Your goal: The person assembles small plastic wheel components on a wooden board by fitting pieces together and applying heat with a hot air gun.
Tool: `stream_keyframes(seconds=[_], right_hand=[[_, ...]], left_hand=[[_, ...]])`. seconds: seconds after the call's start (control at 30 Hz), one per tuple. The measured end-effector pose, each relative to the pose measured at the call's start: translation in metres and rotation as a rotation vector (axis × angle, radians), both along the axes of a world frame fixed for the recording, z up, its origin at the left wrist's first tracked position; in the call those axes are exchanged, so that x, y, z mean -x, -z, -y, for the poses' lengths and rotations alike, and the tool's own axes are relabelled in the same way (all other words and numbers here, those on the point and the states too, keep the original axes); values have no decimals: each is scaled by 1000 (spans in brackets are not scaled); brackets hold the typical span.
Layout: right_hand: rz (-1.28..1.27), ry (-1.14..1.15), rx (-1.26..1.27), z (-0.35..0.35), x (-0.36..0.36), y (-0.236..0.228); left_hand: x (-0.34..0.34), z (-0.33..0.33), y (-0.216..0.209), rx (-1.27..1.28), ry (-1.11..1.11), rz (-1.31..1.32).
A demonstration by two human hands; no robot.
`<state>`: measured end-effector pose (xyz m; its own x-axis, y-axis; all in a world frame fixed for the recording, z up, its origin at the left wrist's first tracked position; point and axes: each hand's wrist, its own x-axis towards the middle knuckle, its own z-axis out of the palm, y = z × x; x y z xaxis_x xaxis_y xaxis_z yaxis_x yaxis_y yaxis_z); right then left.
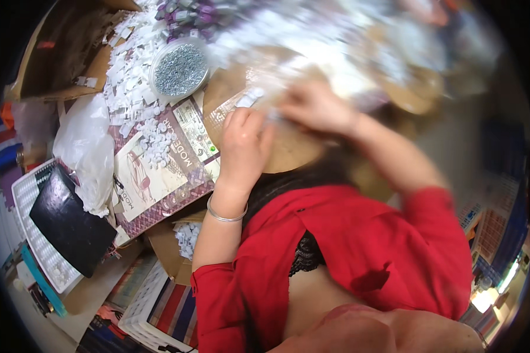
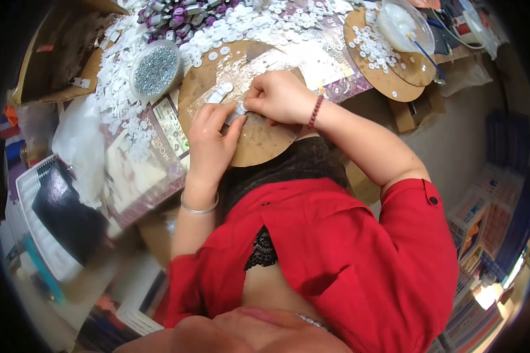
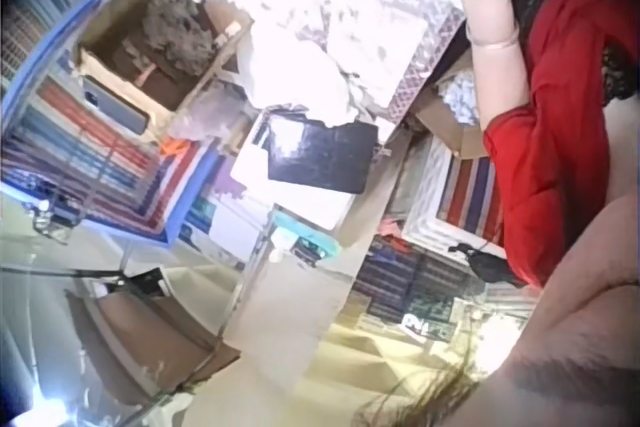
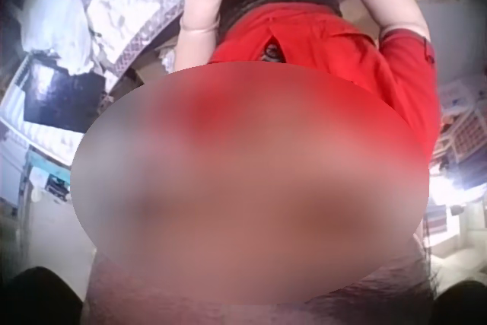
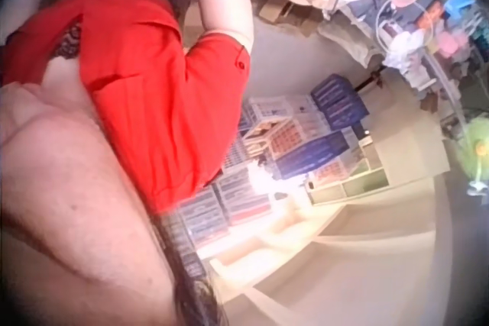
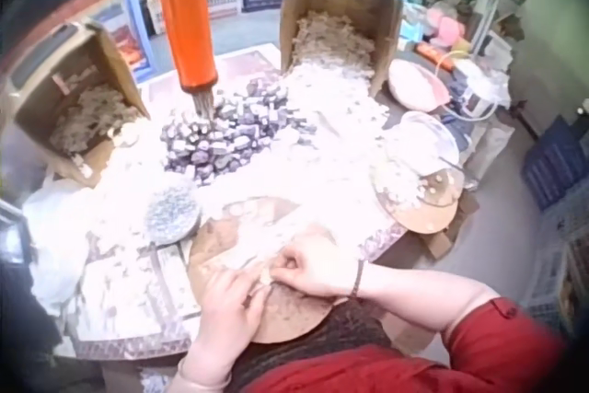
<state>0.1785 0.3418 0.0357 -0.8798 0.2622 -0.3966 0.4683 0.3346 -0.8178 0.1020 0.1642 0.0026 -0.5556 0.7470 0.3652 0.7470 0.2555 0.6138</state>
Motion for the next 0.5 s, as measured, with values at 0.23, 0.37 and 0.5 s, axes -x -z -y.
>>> stream_keyframes(seconds=[0.23,0.37,0.5], right_hand=[[114,-216,-77,-22,16,-4],[-250,74,-680,-75,13,13],[-470,37,-1124,-115,24,28]], left_hand=[[-1,3,-2,10,-5,29],[3,10,-3,-16,-89,112],[22,-3,-10,-1,-173,55]])
